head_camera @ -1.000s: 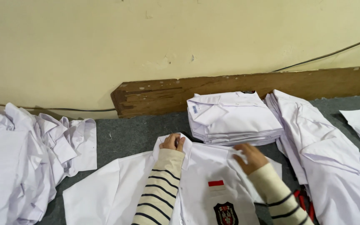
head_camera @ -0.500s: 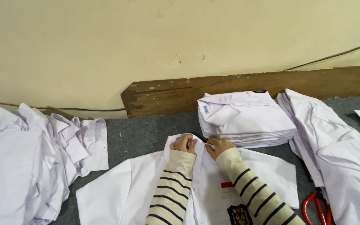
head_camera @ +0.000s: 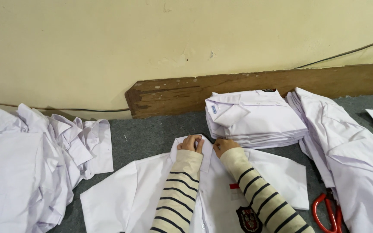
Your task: Folding a white school shirt on a work table in a garment factory
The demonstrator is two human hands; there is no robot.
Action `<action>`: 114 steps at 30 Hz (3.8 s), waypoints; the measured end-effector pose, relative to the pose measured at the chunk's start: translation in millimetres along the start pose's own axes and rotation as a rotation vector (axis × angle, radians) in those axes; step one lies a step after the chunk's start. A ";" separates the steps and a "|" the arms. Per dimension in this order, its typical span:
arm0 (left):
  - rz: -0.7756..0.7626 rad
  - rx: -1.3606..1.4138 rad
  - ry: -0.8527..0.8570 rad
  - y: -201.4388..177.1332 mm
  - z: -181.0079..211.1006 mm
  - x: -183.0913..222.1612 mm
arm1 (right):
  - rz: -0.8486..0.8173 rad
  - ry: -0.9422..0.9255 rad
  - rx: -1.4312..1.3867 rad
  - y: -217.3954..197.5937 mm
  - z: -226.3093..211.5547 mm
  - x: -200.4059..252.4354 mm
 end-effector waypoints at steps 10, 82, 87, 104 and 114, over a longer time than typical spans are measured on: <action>-0.413 -0.817 -0.655 -189.6 -66.7 -3.2 | 0.231 -0.246 0.099 -3.4 8.0 20.7; -0.514 -0.330 -0.072 9.2 -0.6 38.4 | 0.429 -0.400 -0.241 93.5 -15.1 12.2; -0.492 -0.299 -0.093 5.8 4.4 36.4 | 0.209 -0.327 -0.470 109.8 -8.1 0.4; -0.417 -0.215 -0.055 10.8 -16.3 37.1 | 0.220 -0.139 -0.719 62.2 -8.9 26.4; -0.441 -0.186 -0.111 10.7 -20.1 37.9 | 0.474 -0.134 -0.601 54.1 -14.5 38.0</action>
Point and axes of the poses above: each hand's wrist, its own x-axis away from the middle knuckle, its own y-axis out of the palm, z = x × y, the point moved 8 cm from there along -x, towards the middle knuckle, and after that the axes turned 15 degrees about x, right-handed, at the moved point
